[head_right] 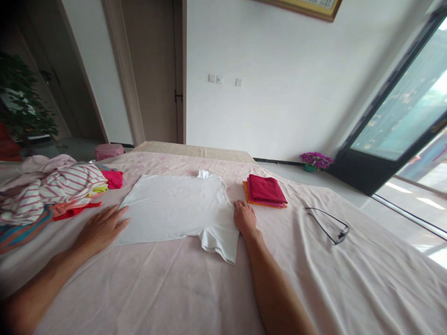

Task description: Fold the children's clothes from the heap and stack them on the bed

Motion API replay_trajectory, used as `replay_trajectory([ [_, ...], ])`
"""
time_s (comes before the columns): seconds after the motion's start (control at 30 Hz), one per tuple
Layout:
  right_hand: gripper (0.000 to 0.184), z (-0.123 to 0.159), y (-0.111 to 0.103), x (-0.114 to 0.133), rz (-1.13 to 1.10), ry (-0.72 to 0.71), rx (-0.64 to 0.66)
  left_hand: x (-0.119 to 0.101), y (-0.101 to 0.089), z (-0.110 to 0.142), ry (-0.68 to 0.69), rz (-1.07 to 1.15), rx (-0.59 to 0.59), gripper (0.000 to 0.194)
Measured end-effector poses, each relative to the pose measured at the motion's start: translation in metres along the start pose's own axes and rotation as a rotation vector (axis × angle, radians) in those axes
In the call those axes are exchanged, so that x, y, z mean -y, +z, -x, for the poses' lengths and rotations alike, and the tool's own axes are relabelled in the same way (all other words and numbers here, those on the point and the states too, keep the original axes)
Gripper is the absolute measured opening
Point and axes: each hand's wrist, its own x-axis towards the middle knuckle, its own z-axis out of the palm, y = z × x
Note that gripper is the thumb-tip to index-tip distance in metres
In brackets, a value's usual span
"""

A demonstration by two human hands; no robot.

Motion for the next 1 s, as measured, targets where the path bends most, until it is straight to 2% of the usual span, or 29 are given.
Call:
replay_trajectory([
  [0.53, 0.040, -0.0016, 0.0023, -0.0012, -0.022, -0.003, -0.006, -0.0026, -0.0070, 0.0008, -0.008, 0.077, -0.008, 0.058],
  [0.87, 0.040, -0.0015, 0.0025, -0.0022, -0.030, -0.010, -0.016, -0.0018, -0.0045, 0.0010, -0.008, 0.071, -0.013, 0.060],
  [1.0, 0.042, -0.0002, 0.0013, -0.0007, -0.084, 0.005, -0.095, -0.0001, -0.0022, -0.0001, -0.012, 0.066, 0.007, 0.062],
])
